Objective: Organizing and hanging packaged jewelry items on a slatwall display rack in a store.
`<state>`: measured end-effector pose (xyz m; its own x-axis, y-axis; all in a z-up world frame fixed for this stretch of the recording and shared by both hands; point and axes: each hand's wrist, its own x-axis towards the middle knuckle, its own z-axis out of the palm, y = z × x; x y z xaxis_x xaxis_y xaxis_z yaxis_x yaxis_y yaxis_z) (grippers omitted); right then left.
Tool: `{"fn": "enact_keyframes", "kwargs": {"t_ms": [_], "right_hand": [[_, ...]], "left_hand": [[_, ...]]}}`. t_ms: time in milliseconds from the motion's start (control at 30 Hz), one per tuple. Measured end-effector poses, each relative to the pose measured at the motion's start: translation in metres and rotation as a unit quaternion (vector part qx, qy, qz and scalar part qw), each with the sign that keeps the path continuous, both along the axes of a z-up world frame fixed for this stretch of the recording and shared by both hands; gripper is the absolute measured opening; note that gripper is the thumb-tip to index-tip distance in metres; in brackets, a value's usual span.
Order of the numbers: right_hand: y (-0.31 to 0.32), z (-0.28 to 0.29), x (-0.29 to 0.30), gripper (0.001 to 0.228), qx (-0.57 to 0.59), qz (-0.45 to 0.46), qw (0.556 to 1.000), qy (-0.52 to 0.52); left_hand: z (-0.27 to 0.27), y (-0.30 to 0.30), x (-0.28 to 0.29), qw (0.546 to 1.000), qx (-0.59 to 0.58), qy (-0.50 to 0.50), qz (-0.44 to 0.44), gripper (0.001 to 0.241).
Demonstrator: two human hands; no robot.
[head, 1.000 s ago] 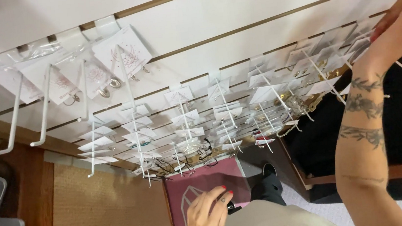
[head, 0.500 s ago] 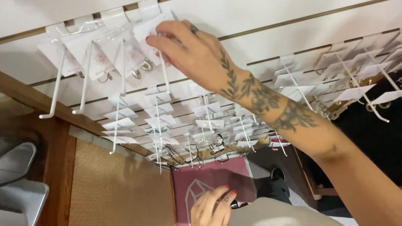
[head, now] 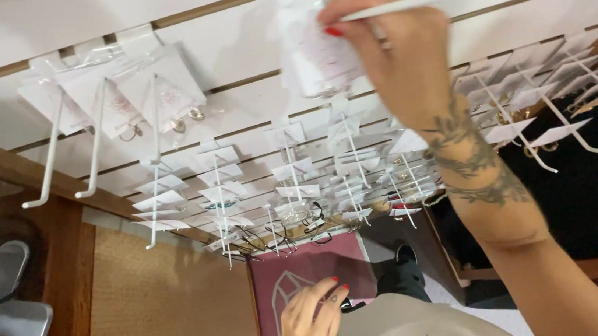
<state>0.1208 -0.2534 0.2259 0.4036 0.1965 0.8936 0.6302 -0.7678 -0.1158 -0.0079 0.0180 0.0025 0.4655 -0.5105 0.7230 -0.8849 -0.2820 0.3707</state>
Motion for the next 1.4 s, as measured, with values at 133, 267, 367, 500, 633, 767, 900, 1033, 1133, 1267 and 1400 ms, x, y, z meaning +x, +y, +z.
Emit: {"fn": "enact_keyframes", "kwargs": {"t_ms": [133, 267, 367, 500, 633, 767, 900, 1033, 1133, 1267, 1400], "right_hand": [[-0.099, -0.024, -0.039, 0.023, 0.044, -0.071, 0.996, -0.033], [-0.206, -0.057, -0.057, 0.025, 0.077, -0.115, 0.988, -0.062], [-0.240, -0.063, -0.071, 0.018, 0.062, -0.218, 0.966, -0.122], [-0.294, -0.082, -0.068, 0.010, 0.132, -0.222, 0.959, -0.119], [-0.326, -0.083, -0.062, 0.017, 0.053, -0.248, 0.959, -0.128], [-0.387, -0.110, -0.046, 0.032, 0.029, -0.417, 0.882, -0.218], [-0.334, -0.102, -0.034, 0.016, 0.076, -0.338, 0.893, -0.286], [-0.299, -0.086, -0.036, 0.011, 0.107, -0.174, 0.949, -0.240], [-0.303, -0.088, -0.039, 0.011, 0.114, -0.209, 0.945, -0.223], [-0.327, -0.101, -0.036, 0.009, 0.085, -0.278, 0.927, -0.238], [-0.286, -0.089, -0.039, 0.015, 0.070, -0.258, 0.940, -0.210]], "left_hand": [[-0.004, -0.010, 0.009, 1.000, -0.012, -0.011, -0.011, 0.010], [-0.002, -0.014, 0.013, 0.999, 0.014, 0.001, -0.045, 0.016], [0.003, -0.020, 0.018, 0.998, 0.008, -0.004, -0.063, 0.012], [-0.001, -0.024, 0.019, 0.997, 0.011, 0.001, -0.080, 0.015], [-0.008, -0.023, 0.018, 0.998, 0.013, 0.000, -0.063, 0.007], [-0.012, -0.020, 0.013, 0.998, 0.028, 0.021, -0.046, 0.008], [-0.009, -0.019, 0.012, 0.999, 0.019, 0.011, -0.047, 0.012], [0.000, -0.021, 0.013, 0.999, 0.008, -0.010, -0.044, 0.005], [0.003, -0.021, 0.012, 0.999, -0.001, -0.015, -0.044, 0.011], [0.005, -0.021, 0.009, 0.999, 0.001, -0.014, -0.041, 0.028], [0.005, -0.021, 0.009, 0.999, -0.001, -0.009, -0.039, 0.022]]}}
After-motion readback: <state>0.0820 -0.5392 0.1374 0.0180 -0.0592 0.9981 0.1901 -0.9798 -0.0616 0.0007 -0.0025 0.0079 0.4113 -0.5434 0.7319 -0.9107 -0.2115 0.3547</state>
